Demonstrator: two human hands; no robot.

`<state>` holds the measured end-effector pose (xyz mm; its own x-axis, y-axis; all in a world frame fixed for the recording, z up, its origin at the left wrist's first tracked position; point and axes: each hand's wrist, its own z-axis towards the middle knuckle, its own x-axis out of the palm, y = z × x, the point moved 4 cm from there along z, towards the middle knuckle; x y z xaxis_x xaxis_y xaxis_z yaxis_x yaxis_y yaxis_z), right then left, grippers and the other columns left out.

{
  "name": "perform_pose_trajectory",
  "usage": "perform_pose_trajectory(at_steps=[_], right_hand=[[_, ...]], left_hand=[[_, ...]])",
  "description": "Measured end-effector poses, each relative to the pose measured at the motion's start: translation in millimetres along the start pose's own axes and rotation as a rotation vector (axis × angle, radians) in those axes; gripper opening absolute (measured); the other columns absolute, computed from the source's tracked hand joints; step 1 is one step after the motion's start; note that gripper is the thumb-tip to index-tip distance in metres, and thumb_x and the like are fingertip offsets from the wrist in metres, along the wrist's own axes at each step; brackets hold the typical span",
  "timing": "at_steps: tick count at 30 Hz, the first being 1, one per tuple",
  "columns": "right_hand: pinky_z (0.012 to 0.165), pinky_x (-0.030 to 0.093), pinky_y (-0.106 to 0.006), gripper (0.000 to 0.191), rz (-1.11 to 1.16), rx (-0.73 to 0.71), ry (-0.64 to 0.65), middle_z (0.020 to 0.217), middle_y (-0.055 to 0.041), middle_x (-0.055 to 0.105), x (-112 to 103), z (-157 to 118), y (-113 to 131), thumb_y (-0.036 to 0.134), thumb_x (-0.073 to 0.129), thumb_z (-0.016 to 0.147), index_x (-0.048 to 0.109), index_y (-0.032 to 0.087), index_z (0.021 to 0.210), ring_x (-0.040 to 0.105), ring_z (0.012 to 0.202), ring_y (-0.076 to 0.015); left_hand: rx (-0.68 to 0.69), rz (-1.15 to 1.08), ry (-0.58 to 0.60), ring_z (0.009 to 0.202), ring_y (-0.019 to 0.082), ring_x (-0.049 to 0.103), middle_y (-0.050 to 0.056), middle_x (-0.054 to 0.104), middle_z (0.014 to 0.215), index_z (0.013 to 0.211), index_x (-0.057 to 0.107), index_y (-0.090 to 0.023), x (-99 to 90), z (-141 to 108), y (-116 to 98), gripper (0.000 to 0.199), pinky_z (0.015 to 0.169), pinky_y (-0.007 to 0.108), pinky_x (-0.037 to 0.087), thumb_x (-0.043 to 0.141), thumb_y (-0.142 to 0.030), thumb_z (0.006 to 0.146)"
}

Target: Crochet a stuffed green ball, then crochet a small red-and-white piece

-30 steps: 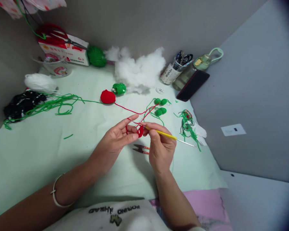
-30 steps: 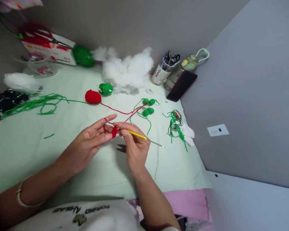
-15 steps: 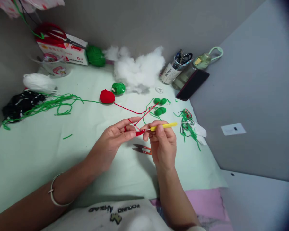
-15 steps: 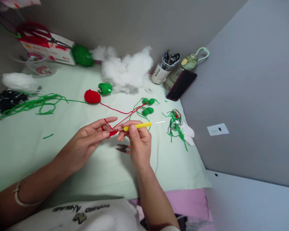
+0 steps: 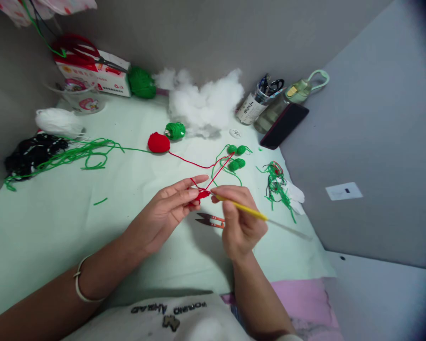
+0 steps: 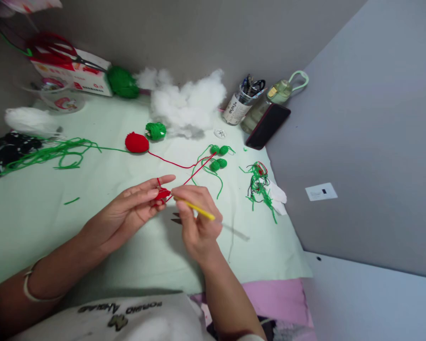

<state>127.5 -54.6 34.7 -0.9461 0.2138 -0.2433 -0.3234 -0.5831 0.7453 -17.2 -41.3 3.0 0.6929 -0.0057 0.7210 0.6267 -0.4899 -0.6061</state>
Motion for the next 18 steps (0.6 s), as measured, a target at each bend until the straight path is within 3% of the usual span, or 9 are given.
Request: perform_pose_trajectory(at_steps=[2,4,7,13,18], right_hand=[[0.062,0.058,-0.034,0.022,0.247,0.167,-0.048,0.089,-0.0025,0.073,0.5,3.0,-7.9,0.023,0.055,0.102,0.076,0.029,0.106,0.068,0.072,-0.0166],[0.06,0.057,-0.033,0.02,0.373,0.24,-0.04,0.09,-0.0029,0.074,4.3,4.4,-11.6,0.025,0.057,0.101,0.077,0.029,0.102,0.069,0.075,-0.0174],[0.07,0.058,-0.035,0.017,0.333,0.238,0.0,0.098,-0.0046,0.078,8.7,4.5,-11.1,0.024,0.062,0.099,0.078,0.028,0.101,0.071,0.091,-0.0204],[0.065,0.059,-0.033,0.018,0.348,0.29,-0.004,0.093,-0.0037,0.077,9.3,3.3,-9.0,0.023,0.061,0.1,0.078,0.026,0.1,0.07,0.077,-0.0169],[0.063,0.058,-0.033,0.015,0.362,0.301,-0.059,0.091,-0.0041,0.073,6.3,3.7,-11.7,0.026,0.062,0.099,0.077,0.024,0.097,0.068,0.072,-0.0157]], left_hand=[[0.042,0.013,-0.028,0.082,0.01,0.059,0.0,0.073,0.094,0.117,0.079,-0.023,-0.5,-0.6,-2.5,0.03,0.084,0.023,0.047,0.076,-0.021,0.087],[0.07,0.047,-0.03,0.084,0.011,0.061,-0.001,0.073,0.088,0.12,0.077,-0.026,1.3,-1.8,-3.6,0.033,0.086,0.023,0.047,0.076,-0.021,0.087],[0.074,0.096,0.002,0.09,0.013,0.064,0.0,0.076,0.093,0.119,0.077,-0.027,5.3,-2.7,-2.6,0.033,0.091,0.025,0.046,0.077,-0.021,0.086],[0.072,0.154,-0.026,0.09,0.015,0.065,0.001,0.076,0.095,0.116,0.078,-0.026,2.9,-1.0,-0.2,0.03,0.091,0.029,0.045,0.079,-0.028,0.085],[0.076,0.143,-0.071,0.083,0.012,0.062,-0.002,0.072,0.086,0.122,0.075,-0.026,1.7,-2.3,-3.3,0.041,0.086,0.026,0.045,0.082,-0.024,0.082]])
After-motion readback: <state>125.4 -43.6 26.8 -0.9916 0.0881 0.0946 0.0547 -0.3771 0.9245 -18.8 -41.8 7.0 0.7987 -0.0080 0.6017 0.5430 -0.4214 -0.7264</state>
